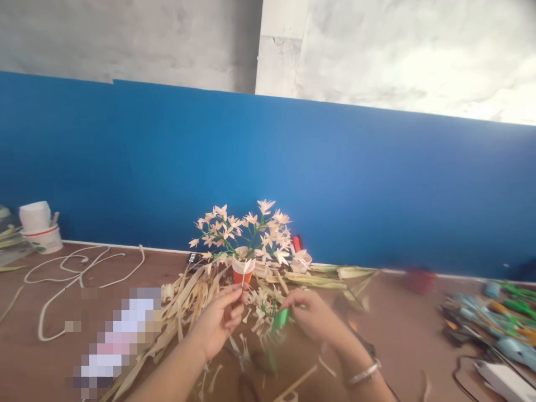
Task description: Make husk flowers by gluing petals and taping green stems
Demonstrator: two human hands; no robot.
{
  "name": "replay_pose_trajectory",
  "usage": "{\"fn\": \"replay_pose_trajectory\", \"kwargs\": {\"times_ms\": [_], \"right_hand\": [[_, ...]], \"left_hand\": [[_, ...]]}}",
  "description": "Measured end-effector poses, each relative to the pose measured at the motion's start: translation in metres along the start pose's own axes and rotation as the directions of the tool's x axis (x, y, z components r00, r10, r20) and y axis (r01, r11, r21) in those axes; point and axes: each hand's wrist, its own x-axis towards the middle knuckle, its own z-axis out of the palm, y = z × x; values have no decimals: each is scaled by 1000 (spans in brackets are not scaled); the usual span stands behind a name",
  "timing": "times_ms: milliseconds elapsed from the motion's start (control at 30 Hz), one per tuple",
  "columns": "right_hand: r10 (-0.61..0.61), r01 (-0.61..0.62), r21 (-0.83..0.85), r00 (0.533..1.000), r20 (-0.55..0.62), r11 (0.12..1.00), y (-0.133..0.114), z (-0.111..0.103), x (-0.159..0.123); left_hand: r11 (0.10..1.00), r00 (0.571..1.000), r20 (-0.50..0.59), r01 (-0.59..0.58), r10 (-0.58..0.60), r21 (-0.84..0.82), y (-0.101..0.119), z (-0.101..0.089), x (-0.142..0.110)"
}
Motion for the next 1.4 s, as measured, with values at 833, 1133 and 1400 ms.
{"fn": "replay_pose_trajectory", "kwargs": {"times_ms": [833,1133,1400], "right_hand": [[1,-279,-532,887,-462,800,7,3,1],[313,-538,-484,825,-471,690,51,-3,6],[-87,-283,-557,834,-544,781,22,-23,0]], "left_hand": [[848,995,3,-87,101,523,13,21,-14],[858,989,14,-133,145,496,18,23,-19],[754,953,-106,-153,283,639,35,21,-18]]}}
